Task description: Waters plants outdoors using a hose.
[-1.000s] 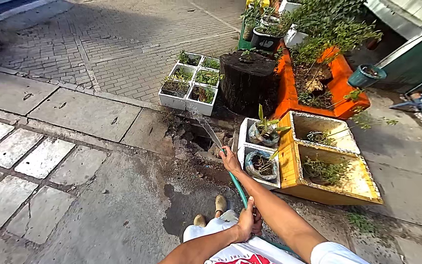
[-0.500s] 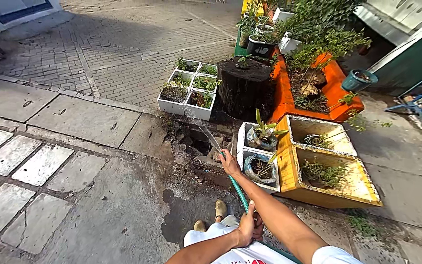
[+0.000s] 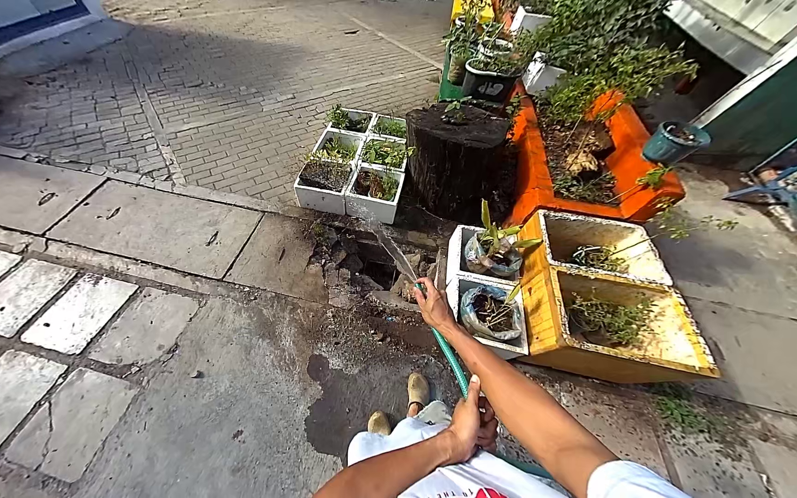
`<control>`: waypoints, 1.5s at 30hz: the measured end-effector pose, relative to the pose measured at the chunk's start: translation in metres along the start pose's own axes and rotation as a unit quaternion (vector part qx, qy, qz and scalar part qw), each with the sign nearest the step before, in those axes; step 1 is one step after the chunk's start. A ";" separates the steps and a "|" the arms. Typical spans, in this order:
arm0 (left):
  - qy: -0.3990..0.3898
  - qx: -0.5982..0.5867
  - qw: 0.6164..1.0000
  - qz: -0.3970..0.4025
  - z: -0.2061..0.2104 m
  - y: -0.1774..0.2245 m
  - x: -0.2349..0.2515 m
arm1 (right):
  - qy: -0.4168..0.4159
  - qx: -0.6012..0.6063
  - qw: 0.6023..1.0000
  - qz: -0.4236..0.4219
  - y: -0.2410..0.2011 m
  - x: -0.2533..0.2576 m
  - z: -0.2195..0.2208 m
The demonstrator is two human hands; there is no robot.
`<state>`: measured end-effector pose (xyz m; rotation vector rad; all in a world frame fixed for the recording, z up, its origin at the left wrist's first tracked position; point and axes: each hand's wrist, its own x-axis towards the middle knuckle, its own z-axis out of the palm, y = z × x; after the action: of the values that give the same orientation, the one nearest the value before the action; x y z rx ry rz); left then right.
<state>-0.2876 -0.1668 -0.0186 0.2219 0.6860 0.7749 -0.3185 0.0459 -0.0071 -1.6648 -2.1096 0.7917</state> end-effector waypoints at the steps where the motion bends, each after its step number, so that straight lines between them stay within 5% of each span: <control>1: 0.002 0.002 1.000 0.000 0.001 0.001 -0.001 | 0.001 -0.001 1.000 0.003 -0.001 0.000 0.000; 26: -0.013 0.004 1.000 -0.022 -0.002 -0.008 -0.003 | 0.070 -0.049 0.992 0.096 0.040 -0.010 -0.002; 45: -0.018 0.012 0.999 -0.024 -0.004 0.000 -0.008 | 0.046 -0.058 0.986 0.149 0.014 -0.016 -0.011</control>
<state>-0.2944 -0.1731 -0.0175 0.2404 0.6646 0.7147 -0.2973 0.0354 -0.0063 -2.0691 -1.9024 0.6702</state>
